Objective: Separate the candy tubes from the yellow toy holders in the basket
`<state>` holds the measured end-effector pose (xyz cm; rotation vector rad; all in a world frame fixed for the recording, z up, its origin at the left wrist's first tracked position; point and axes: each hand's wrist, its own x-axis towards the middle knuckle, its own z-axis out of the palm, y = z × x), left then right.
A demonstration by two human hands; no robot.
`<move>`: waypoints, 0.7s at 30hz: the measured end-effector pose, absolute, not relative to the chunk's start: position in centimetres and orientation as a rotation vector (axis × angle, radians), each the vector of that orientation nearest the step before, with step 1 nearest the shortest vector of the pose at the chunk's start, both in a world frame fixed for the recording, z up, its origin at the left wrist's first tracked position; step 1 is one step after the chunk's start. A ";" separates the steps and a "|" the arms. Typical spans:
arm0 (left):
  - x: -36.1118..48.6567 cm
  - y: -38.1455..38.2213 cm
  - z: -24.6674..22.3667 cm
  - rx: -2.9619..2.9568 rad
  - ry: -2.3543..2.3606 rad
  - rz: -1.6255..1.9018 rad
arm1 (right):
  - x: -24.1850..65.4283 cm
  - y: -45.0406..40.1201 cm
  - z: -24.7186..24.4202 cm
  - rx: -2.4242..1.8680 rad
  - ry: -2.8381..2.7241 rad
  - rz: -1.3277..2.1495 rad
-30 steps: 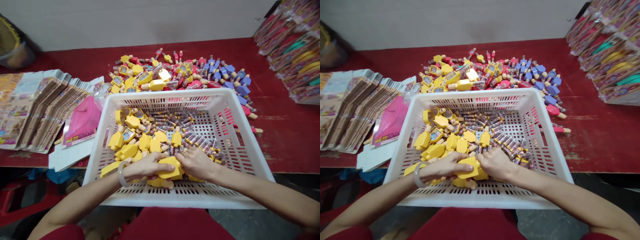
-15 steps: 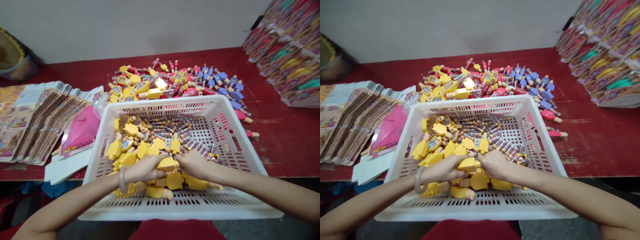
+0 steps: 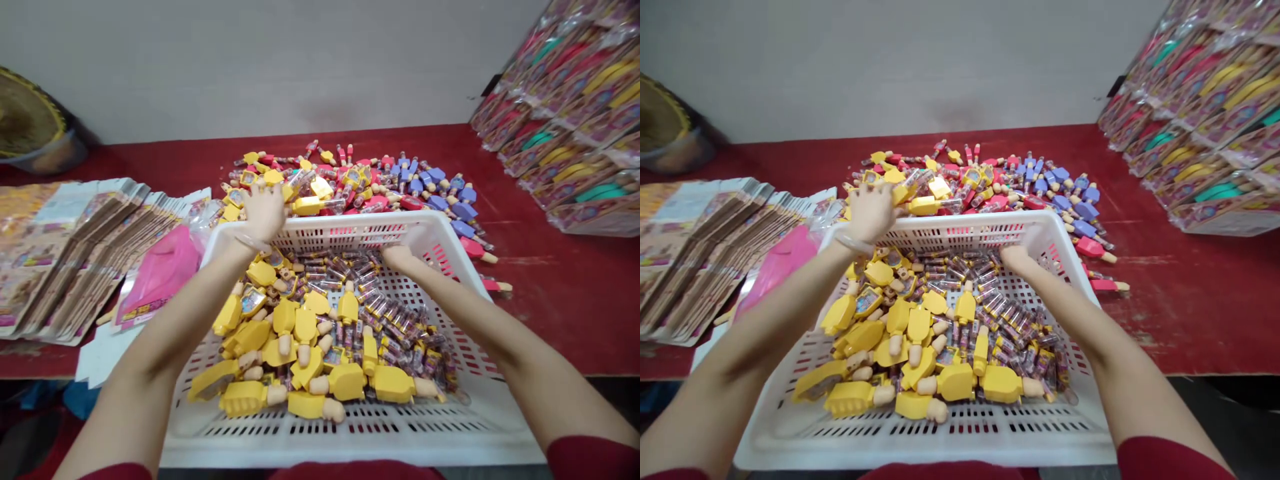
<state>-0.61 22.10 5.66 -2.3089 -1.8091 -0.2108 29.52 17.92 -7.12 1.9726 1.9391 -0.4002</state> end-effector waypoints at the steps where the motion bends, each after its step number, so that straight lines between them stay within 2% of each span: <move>1: 0.3 21.1 4.6 -2.377 -1.722 -0.204 | 29.3 17.7 -7.8 1.979 1.933 -0.385; 5: 4.4 14.4 -2.2 -3.149 -1.019 0.053 | 29.0 16.9 -7.8 2.036 1.941 -0.368; 8: 6.4 10.7 -6.7 -3.360 -0.780 0.036 | 29.1 16.1 -5.4 2.096 2.024 -0.355; 10: 7.1 10.1 -8.0 -3.390 -0.762 0.011 | 29.1 14.7 -3.7 2.113 2.098 -0.358; 13: 7.1 11.0 -7.5 -3.455 -0.728 0.000 | 29.0 11.3 -2.0 2.114 2.332 -0.494; 16: 5.5 11.6 -4.8 -3.499 -0.897 -0.018 | 28.4 7.6 -1.6 2.086 2.563 -0.697; 19: 3.1 10.4 -1.6 -3.654 -1.445 -0.252 | 27.1 5.3 -1.7 2.031 2.566 -0.815; 21: 1.6 8.7 0.0 -3.782 -1.880 -0.441 | 25.9 4.5 -1.8 1.982 2.592 -0.772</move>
